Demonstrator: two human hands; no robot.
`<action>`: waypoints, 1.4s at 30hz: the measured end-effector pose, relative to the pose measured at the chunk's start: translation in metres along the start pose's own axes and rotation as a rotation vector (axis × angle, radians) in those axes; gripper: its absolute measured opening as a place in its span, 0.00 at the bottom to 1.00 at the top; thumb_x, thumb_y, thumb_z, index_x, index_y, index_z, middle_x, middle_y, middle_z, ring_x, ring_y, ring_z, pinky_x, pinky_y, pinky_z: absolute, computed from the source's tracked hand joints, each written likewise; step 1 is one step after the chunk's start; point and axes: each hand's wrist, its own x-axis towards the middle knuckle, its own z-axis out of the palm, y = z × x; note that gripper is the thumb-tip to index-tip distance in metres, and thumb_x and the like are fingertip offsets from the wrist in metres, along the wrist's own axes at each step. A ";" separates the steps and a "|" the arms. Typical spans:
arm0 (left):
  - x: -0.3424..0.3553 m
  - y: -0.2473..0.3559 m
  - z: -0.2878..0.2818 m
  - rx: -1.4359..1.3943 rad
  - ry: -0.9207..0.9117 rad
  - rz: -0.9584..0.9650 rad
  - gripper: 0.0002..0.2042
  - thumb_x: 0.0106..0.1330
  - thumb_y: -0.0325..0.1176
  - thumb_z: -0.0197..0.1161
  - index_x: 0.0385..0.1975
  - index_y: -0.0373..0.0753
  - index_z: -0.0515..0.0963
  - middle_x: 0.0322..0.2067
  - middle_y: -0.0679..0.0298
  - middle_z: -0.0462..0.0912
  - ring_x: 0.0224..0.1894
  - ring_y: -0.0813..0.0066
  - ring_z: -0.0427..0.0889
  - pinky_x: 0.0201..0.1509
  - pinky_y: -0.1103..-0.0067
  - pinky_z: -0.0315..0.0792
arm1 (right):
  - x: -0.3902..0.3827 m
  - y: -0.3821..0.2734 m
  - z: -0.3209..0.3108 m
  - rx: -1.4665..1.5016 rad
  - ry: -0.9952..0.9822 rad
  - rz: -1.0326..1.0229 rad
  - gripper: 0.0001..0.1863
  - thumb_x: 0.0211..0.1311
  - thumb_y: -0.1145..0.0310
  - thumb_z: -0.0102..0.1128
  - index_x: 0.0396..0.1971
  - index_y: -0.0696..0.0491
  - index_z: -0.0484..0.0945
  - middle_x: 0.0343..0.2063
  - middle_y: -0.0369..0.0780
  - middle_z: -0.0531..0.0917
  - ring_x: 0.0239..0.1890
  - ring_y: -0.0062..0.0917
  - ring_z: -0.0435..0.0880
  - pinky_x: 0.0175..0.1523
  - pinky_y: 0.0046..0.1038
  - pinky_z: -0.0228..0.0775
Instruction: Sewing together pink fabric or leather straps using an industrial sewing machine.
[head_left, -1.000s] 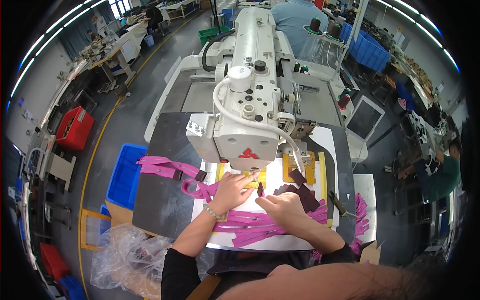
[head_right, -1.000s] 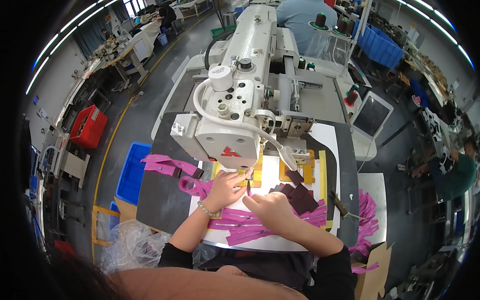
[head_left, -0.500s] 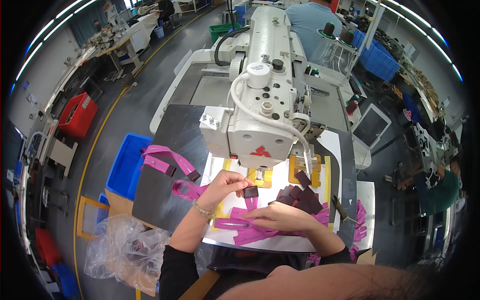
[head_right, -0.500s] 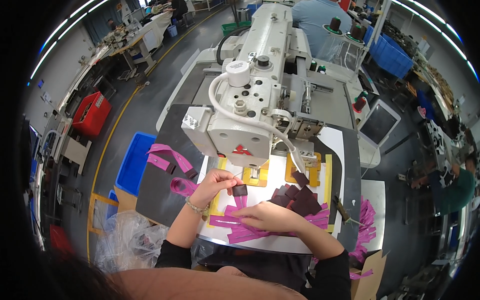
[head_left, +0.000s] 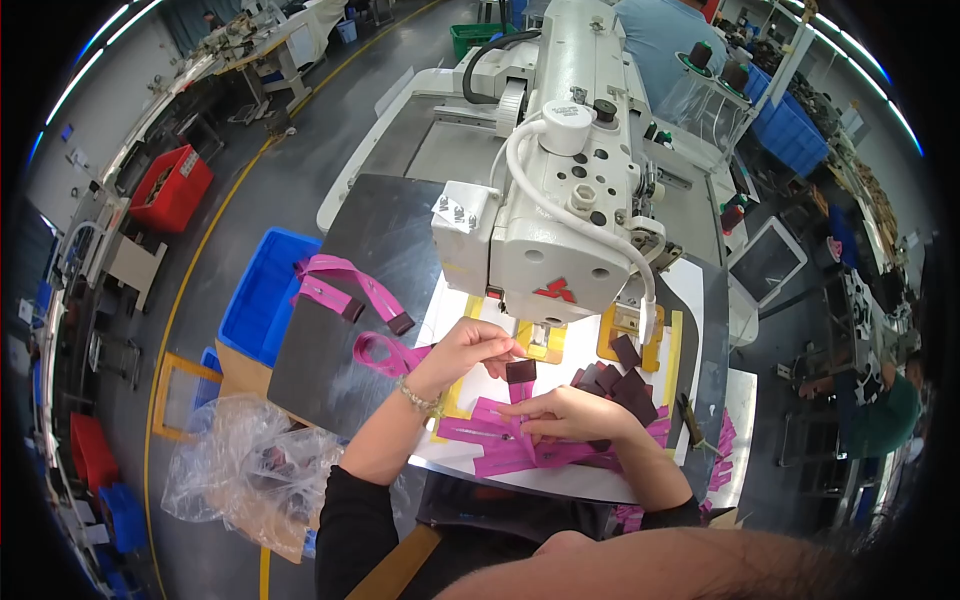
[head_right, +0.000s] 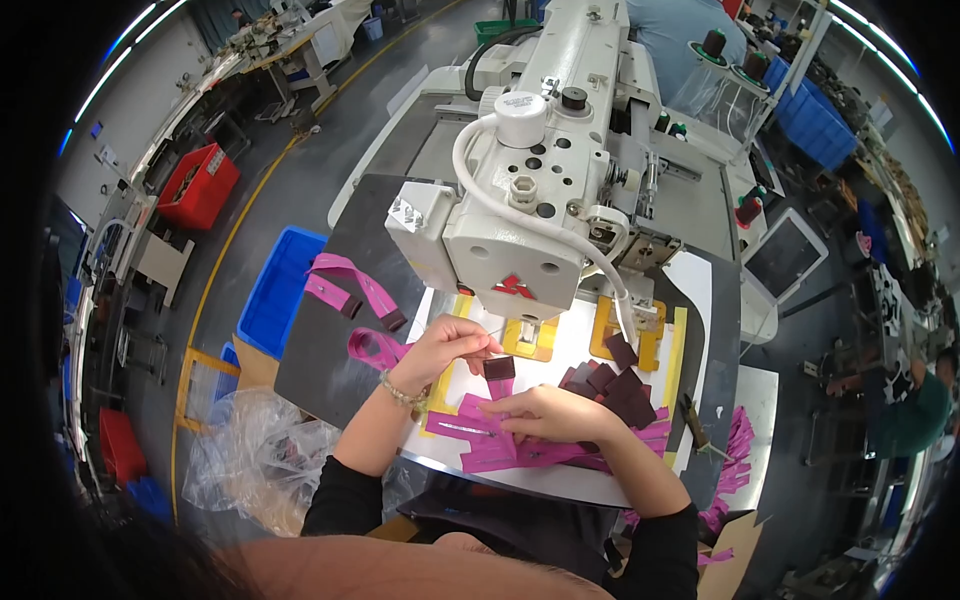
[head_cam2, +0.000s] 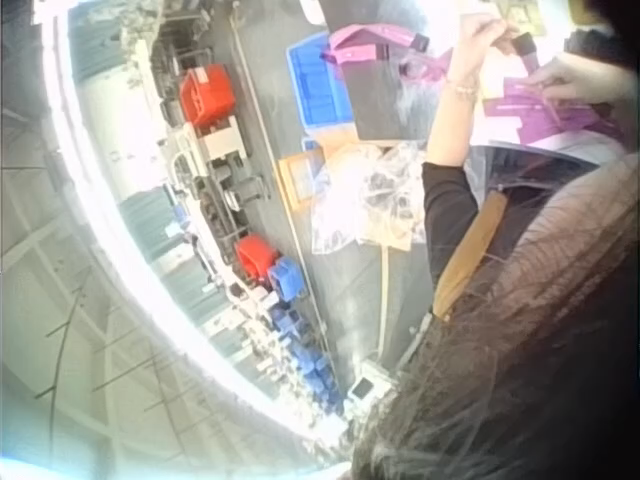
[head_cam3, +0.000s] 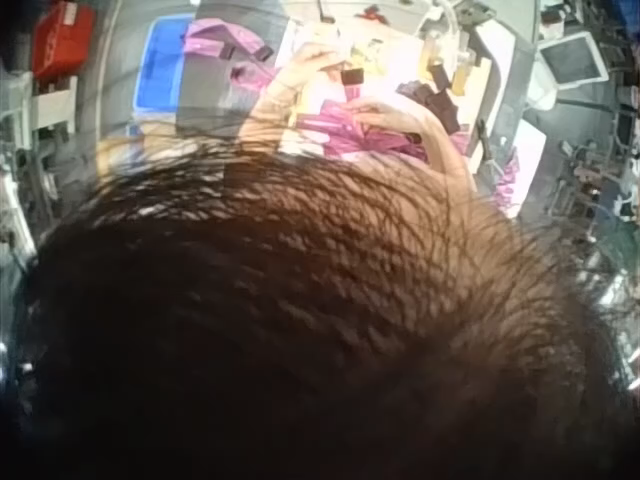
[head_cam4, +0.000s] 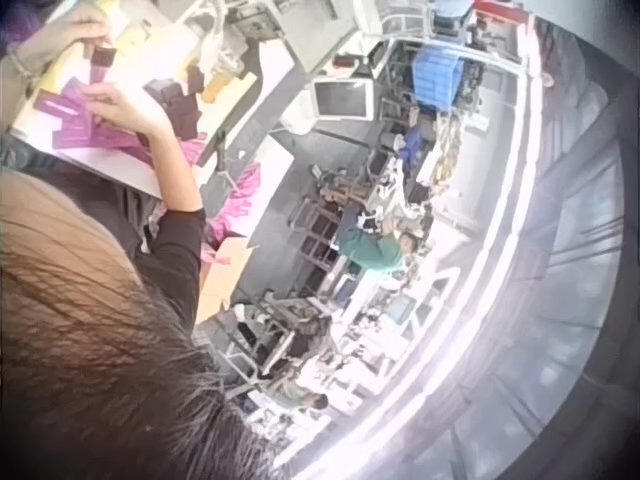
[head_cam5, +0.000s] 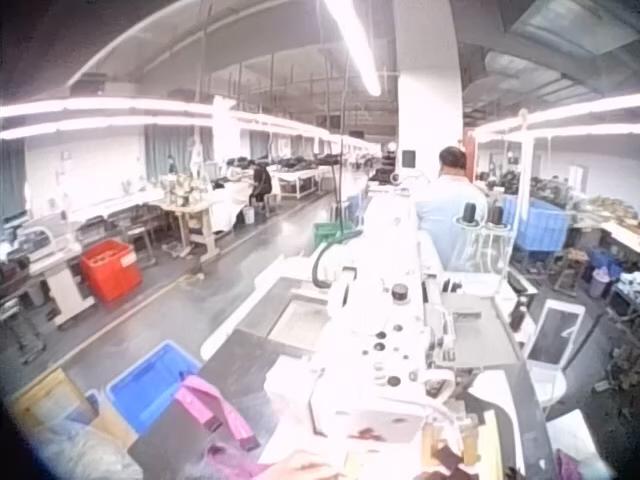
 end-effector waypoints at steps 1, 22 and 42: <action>0.000 -0.001 0.000 -0.005 0.002 -0.005 0.12 0.68 0.36 0.57 0.37 0.33 0.82 0.27 0.64 0.84 0.26 0.82 0.82 0.31 0.86 0.75 | 0.001 0.001 0.000 0.020 -0.011 0.025 0.22 0.64 0.71 0.55 0.58 0.51 0.73 0.29 0.43 0.85 0.30 0.23 0.85 0.41 0.25 0.77; 0.001 0.000 0.005 0.118 0.088 0.014 0.09 0.59 0.26 0.66 0.38 0.33 0.78 0.23 0.67 0.82 0.24 0.86 0.79 0.29 0.88 0.73 | -0.030 -0.013 -0.028 0.058 0.127 0.123 0.14 0.58 0.73 0.62 0.45 0.51 0.80 0.12 0.32 0.77 0.12 0.10 0.71 0.21 0.17 0.63; 0.001 0.001 0.004 0.220 0.101 0.041 0.07 0.60 0.25 0.66 0.37 0.32 0.79 0.26 0.63 0.84 0.28 0.84 0.81 0.34 0.86 0.75 | 0.012 0.028 0.004 0.317 0.247 0.090 0.09 0.61 0.69 0.62 0.27 0.59 0.77 0.12 0.31 0.74 0.12 0.12 0.69 0.18 0.19 0.58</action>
